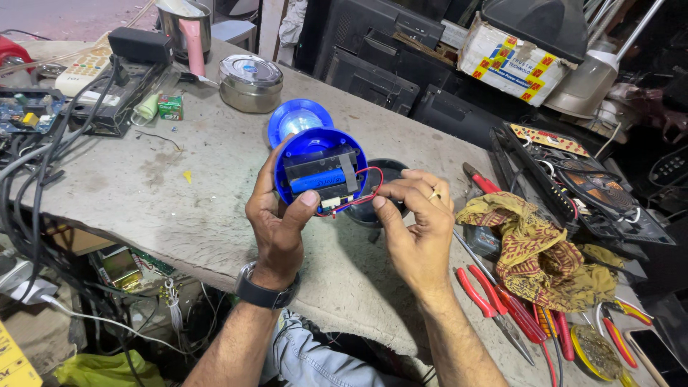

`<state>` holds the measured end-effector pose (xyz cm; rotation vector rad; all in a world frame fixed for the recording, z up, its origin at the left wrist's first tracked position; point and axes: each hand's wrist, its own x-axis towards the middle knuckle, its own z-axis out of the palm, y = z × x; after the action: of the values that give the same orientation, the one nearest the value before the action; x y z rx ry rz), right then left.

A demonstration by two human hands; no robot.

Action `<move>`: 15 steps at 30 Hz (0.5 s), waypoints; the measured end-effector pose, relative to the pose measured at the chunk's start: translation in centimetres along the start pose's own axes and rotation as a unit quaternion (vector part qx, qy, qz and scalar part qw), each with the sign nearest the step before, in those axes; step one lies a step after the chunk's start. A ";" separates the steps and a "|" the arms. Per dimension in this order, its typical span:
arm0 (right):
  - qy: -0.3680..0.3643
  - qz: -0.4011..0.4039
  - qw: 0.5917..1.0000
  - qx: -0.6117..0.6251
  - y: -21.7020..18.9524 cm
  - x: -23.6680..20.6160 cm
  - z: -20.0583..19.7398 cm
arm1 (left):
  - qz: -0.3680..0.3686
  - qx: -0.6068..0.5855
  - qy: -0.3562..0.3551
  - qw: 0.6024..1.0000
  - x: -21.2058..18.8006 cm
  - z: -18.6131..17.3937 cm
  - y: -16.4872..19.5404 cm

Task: The person assembles a portable LED light by inserting a battery into a blue plastic housing, connecting wires, and securing the black base. They then use a screwdriver to tighten the base and test the light, which illuminates.

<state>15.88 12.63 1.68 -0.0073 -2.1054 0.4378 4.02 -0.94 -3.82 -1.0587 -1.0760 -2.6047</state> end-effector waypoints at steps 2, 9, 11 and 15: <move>0.003 -0.022 0.999 -0.045 -0.4 0.2 -0.2 | -0.004 -0.017 0.000 1.000 0.0 0.1 0.0; -0.010 0.015 0.999 0.038 -0.2 -0.1 0.1 | 0.011 0.004 0.001 1.000 0.1 0.0 -0.3; -0.023 0.039 0.997 0.060 0.1 -0.4 0.2 | 0.008 0.004 0.003 1.000 0.1 0.0 -0.4; -0.034 0.065 0.993 0.094 1.0 -0.5 0.5 | -0.003 -0.001 0.007 1.000 0.1 0.1 -0.4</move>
<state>15.61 13.31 0.74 -0.0203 -2.1308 0.7229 3.83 -0.58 -3.91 -1.0369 -1.0752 -2.6159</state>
